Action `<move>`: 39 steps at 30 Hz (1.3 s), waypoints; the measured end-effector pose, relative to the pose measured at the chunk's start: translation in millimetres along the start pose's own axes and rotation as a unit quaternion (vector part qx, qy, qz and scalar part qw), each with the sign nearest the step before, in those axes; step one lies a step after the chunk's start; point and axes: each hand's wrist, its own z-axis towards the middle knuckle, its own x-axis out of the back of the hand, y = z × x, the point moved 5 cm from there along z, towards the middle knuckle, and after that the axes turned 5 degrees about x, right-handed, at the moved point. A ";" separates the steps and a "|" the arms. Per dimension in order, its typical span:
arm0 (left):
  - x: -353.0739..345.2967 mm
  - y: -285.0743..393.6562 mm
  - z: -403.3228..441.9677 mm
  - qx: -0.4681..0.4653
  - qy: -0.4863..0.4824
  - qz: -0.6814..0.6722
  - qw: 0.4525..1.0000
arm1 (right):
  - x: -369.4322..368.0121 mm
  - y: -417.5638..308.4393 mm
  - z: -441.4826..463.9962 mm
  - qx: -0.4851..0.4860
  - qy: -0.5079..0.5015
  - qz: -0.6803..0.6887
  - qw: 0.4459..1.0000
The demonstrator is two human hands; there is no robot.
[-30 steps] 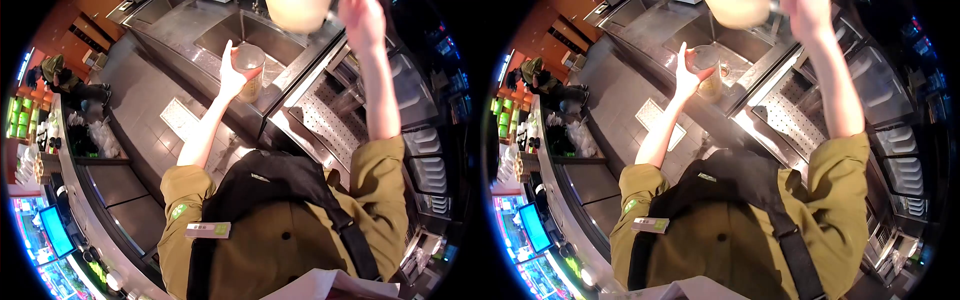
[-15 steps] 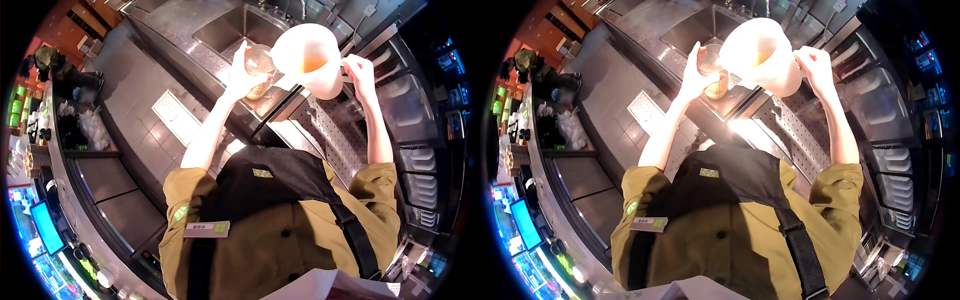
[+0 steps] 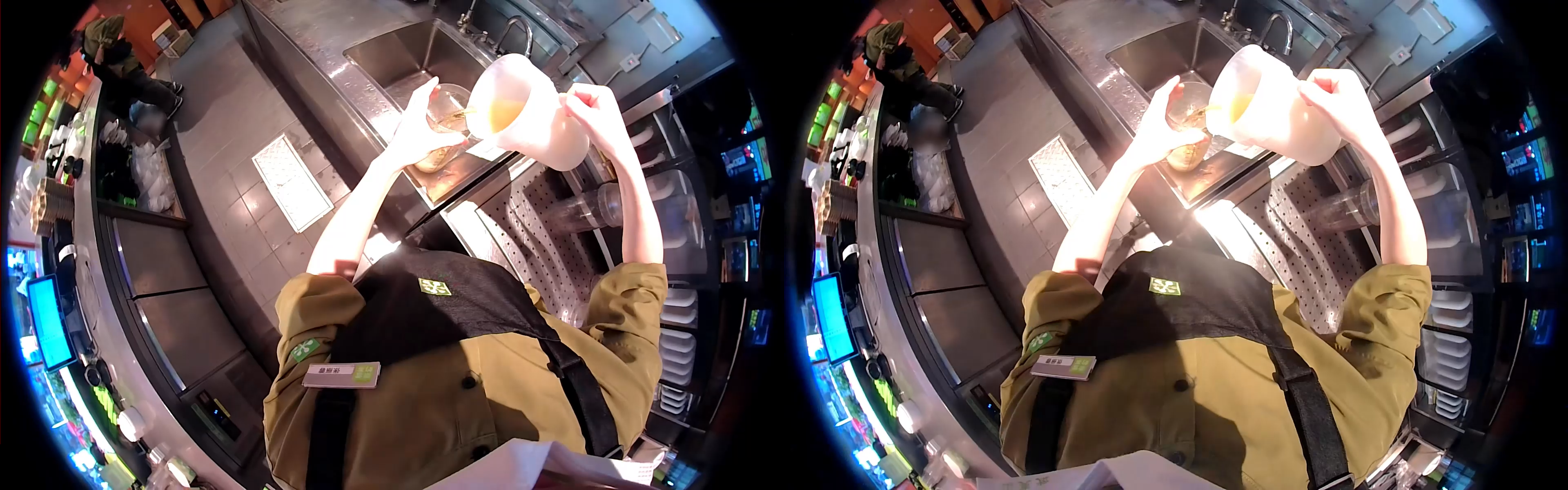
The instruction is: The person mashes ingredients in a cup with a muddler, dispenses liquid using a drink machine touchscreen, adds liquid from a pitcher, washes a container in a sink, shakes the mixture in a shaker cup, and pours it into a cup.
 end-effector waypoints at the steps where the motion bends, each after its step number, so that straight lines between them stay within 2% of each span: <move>1: 0.2 1.2 0.1 0.002 -0.002 0.006 1.000 | 0.4 -1.7 0.0 0.006 -0.008 -0.006 1.000; 10: -1.7 0.5 0.1 -0.001 0.000 0.012 1.000 | 0.8 -10.5 5.6 0.002 -0.019 -0.066 0.998; 19: -0.6 1.2 -0.3 0.000 0.004 0.020 1.000 | 1.2 -5.2 -3.8 -0.019 -0.003 -0.049 0.999; 22: -1.9 -3.1 0.6 -0.002 0.004 0.003 1.000 | -0.9 -8.3 -6.6 0.014 0.017 -0.046 0.999; 34: -1.5 -2.8 0.3 -0.013 0.011 0.016 1.000 | -0.9 -10.2 -7.3 0.007 0.019 -0.051 0.998; 39: 0.2 0.2 0.7 -0.007 0.008 0.014 1.000 | -3.1 19.6 -24.8 -0.058 0.063 0.023 0.996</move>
